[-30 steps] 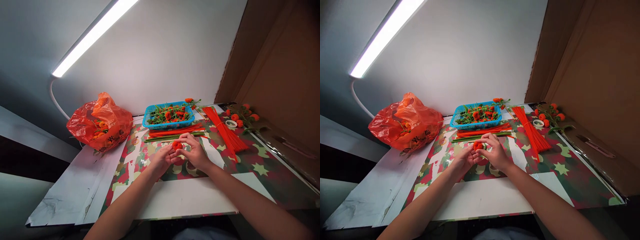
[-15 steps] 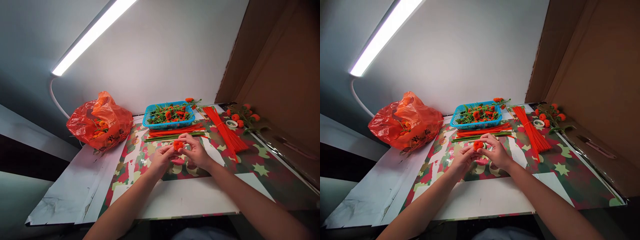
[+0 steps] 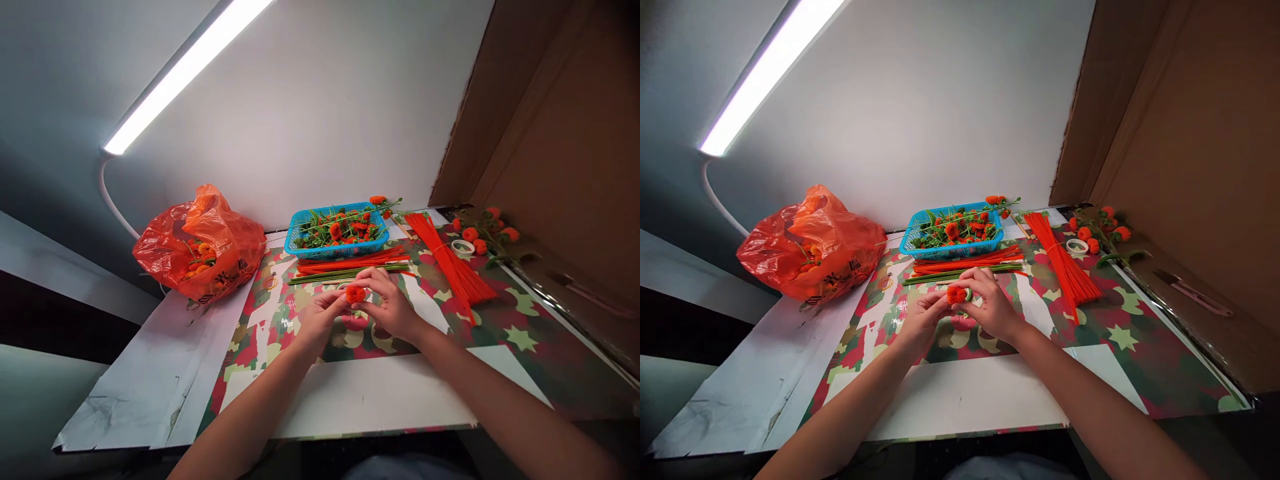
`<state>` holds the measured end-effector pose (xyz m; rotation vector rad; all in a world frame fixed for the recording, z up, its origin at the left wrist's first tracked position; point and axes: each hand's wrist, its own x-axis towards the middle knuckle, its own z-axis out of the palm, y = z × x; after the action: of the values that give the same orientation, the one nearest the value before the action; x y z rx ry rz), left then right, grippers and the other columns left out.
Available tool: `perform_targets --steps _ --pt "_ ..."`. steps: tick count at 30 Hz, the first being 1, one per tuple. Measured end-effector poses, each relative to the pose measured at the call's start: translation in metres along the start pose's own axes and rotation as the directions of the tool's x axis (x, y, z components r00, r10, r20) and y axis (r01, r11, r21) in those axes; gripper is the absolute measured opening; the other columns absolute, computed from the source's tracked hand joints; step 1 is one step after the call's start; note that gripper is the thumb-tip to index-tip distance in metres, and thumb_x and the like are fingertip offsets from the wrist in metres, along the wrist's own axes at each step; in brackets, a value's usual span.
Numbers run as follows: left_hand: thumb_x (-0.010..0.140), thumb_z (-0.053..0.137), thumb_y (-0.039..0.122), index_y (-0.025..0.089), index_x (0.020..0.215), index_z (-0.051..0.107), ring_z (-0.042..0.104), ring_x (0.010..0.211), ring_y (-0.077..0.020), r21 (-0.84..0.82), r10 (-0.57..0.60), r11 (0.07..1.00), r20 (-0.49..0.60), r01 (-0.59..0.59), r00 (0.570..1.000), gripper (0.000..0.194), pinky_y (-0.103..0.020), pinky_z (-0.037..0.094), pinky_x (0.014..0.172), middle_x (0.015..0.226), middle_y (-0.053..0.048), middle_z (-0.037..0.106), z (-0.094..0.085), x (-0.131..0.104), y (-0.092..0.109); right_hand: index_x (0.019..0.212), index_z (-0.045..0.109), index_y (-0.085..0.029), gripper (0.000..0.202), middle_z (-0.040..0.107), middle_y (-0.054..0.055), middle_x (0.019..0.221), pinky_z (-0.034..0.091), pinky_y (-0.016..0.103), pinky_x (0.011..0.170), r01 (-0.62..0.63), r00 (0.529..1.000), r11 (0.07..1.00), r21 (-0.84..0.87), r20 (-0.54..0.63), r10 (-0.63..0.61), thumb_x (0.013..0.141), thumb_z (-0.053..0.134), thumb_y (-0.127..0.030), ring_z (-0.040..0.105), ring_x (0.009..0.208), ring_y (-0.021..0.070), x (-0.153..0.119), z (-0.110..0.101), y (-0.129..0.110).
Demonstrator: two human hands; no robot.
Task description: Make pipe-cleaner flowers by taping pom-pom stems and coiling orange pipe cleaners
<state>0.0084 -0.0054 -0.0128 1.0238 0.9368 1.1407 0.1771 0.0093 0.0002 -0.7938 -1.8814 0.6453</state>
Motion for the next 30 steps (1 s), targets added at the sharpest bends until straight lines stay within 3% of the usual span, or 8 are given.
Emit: perform_targets --steps 11,15,19,24,30 --pt "0.068 0.073 0.035 0.017 0.084 0.075 0.063 0.068 -0.0142 -0.046 0.028 0.999 -0.016 -0.028 0.999 0.024 -0.028 0.054 0.067 0.081 -0.004 0.071 0.003 0.000 0.003 0.109 0.065 -0.030 0.028 0.057 0.004 0.101 0.042 0.036 0.086 0.050 0.999 0.994 -0.095 0.022 -0.048 0.084 0.063 -0.018 0.051 0.097 0.0204 -0.001 0.001 -0.002" --pt "0.068 0.076 0.033 0.017 0.091 0.074 0.066 0.078 -0.0170 0.042 0.086 0.996 -0.083 -0.083 0.993 0.028 -0.027 0.053 0.071 0.091 -0.006 0.073 0.005 0.001 0.005 0.113 0.062 -0.028 0.035 0.055 0.005 0.106 0.043 0.039 0.089 0.029 0.991 0.991 -0.131 -0.122 -0.045 0.079 0.068 -0.023 0.052 0.101 0.0219 -0.003 0.004 -0.007" --pt "0.068 0.076 0.034 0.019 0.092 0.074 0.067 0.086 -0.0196 0.047 0.135 0.990 -0.106 -0.131 0.985 0.028 -0.030 0.053 0.078 0.096 -0.007 0.074 0.006 0.001 0.006 0.093 0.065 -0.024 0.018 0.061 0.004 0.090 0.046 0.038 0.079 -0.009 0.960 0.991 -0.136 -0.280 -0.029 0.076 0.071 -0.028 0.057 0.089 0.0221 -0.005 0.008 -0.008" --pt "0.067 0.078 0.031 0.020 0.089 0.076 0.068 0.086 -0.0197 0.085 0.195 0.979 -0.127 -0.185 0.972 0.025 -0.031 0.053 0.079 0.095 -0.006 0.074 0.006 0.000 0.003 0.086 0.069 -0.025 0.007 0.065 0.004 0.082 0.047 0.037 0.074 -0.024 0.954 0.992 -0.125 -0.300 -0.014 0.080 0.067 -0.027 0.058 0.083 0.0215 -0.007 0.012 -0.008" --pt "0.073 0.072 0.029 0.020 0.093 0.075 0.068 0.088 -0.0207 0.287 0.328 0.914 -0.103 -0.288 0.939 0.022 -0.032 0.054 0.080 0.096 -0.006 0.074 0.004 -0.003 0.001 0.082 0.070 -0.024 0.005 0.066 0.003 0.080 0.046 0.035 0.073 -0.061 0.946 0.998 -0.022 -0.321 0.051 0.080 0.067 -0.022 0.059 0.080 0.0196 -0.007 0.013 -0.008"
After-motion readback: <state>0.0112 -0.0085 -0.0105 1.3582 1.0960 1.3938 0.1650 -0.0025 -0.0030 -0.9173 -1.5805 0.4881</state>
